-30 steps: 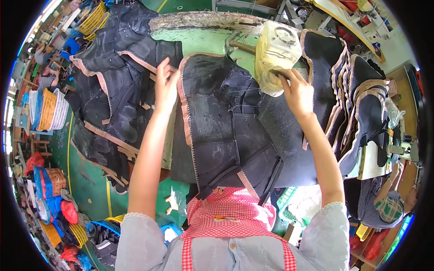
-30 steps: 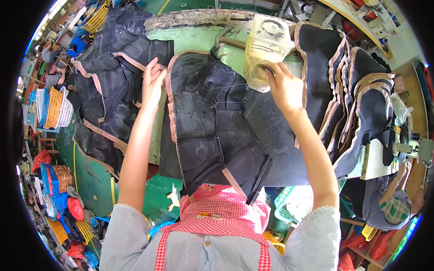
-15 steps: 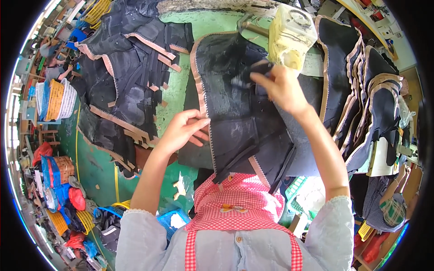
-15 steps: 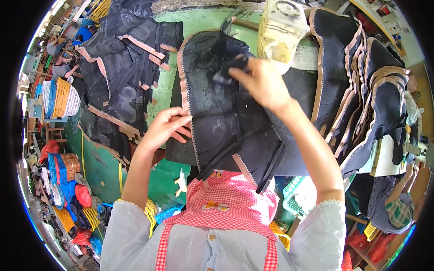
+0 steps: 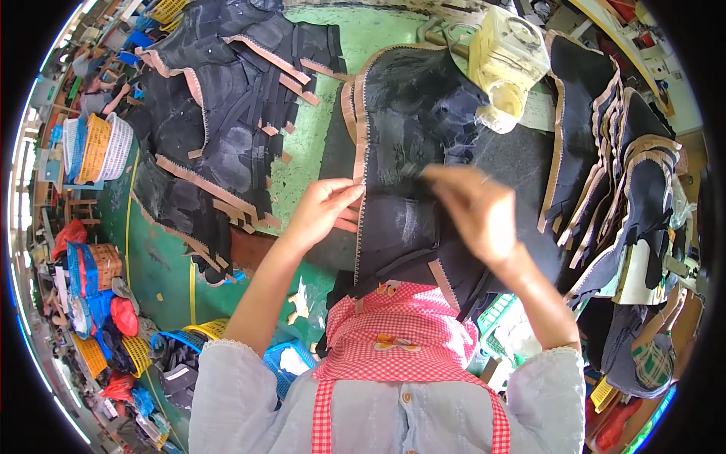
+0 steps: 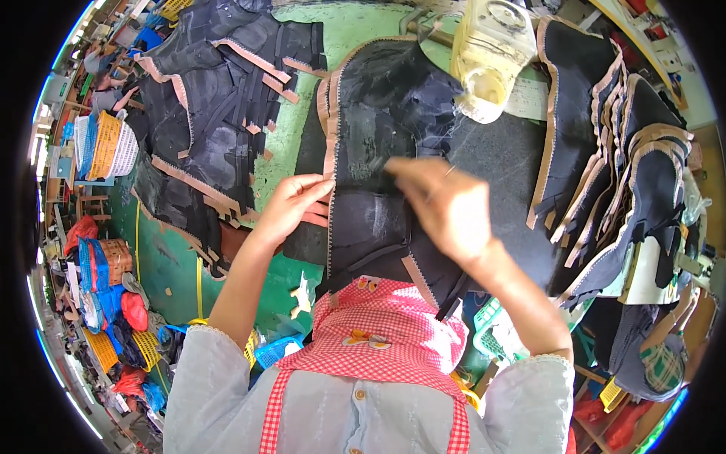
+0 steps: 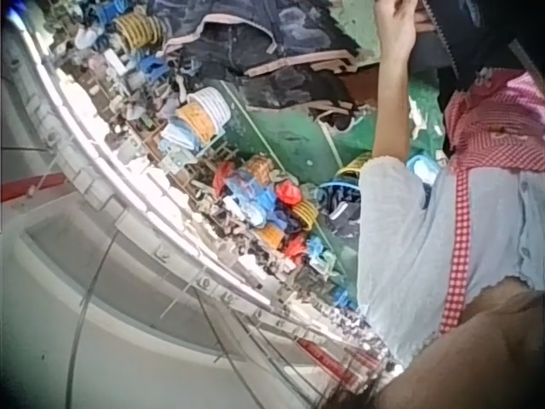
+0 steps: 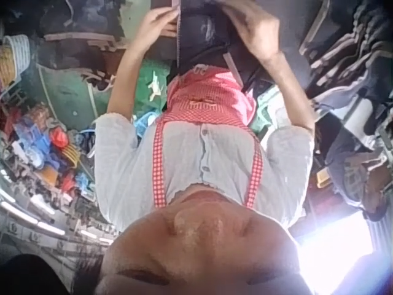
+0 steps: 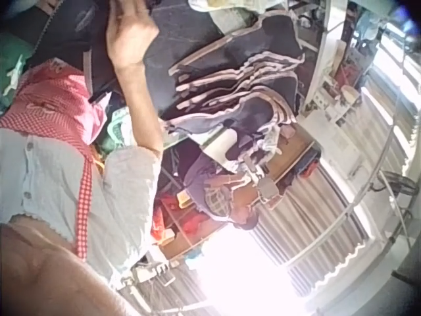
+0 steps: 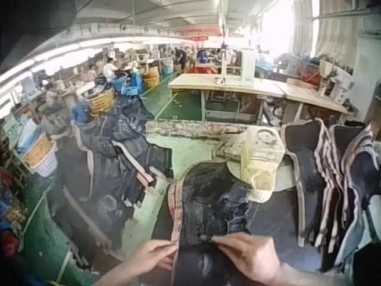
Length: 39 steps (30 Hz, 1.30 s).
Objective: Applying adhesive to the edges of leather shoe upper components using a brush and a spreader tool.
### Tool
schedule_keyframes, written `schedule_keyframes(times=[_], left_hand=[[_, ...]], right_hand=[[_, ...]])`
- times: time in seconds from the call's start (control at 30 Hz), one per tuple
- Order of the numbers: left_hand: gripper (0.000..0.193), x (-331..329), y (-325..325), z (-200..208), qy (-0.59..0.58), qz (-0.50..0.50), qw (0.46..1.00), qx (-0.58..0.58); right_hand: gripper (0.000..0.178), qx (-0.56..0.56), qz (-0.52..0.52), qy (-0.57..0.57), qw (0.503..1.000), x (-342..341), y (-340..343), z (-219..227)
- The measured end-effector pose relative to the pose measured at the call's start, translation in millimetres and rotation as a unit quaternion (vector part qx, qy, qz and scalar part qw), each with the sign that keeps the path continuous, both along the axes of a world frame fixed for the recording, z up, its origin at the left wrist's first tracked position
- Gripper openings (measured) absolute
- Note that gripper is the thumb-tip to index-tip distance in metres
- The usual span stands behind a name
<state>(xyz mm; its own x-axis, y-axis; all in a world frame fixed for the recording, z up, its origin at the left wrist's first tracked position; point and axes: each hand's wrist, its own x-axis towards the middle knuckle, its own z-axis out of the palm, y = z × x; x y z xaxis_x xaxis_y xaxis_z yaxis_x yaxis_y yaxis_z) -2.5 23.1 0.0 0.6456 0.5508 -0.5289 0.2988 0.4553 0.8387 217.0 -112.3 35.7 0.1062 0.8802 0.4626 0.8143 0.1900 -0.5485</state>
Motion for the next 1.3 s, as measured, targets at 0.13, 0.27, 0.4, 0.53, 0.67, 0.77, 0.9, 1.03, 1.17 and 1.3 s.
schedule_keyframes(times=[0.13,0.27,0.4,0.53,0.67,0.77,0.9,1.03,1.17,1.3], left_hand=[[0.026,3.2,-5.8,-5.8,-0.004,0.013,1.000,0.018],[0.026,-0.2,-0.4,-10.9,-0.012,0.005,1.000,0.014],[0.022,1.2,0.6,-6.6,-0.035,0.014,0.999,0.006],[0.016,2.6,-4.5,-19.0,-0.065,0.027,0.997,0.012],[0.010,5.7,5.8,-9.5,-0.205,0.014,0.947,0.249],[0.010,14.9,49.5,72.8,-0.181,0.031,0.886,0.427],[0.012,5.5,122.1,196.6,-0.217,0.133,0.696,0.671],[0.009,-42.4,178.6,296.8,-0.318,0.192,0.618,0.693],[0.021,-108.5,196.2,270.1,-0.029,0.397,0.514,0.760],[0.026,-180.0,209.9,122.8,-0.010,0.365,0.744,0.559]], right_hand=[[0.049,-0.085,0.135,-0.031,0.987,-35.1,-39.3,-7.6],[0.015,-0.034,0.056,0.035,0.997,-26.7,-9.9,-2.7],[0.022,0.001,0.003,-0.002,1.000,-7.1,14.9,-4.0],[0.033,-0.143,0.176,0.085,0.970,-26.7,-41.2,5.0],[0.012,-0.197,-0.054,0.405,0.891,11.2,-53.7,-3.2],[0.014,-0.122,-0.080,0.459,0.877,48.7,-57.2,-34.5],[0.014,-0.134,-0.061,0.438,0.887,38.7,-47.2,-33.8],[0.014,-0.160,-0.035,0.471,0.867,20.8,-44.0,-35.7],[0.012,-0.209,-0.021,0.467,0.859,7.0,-36.1,-28.6],[0.013,-0.232,0.044,0.487,0.841,3.6,-34.3,-20.0]])
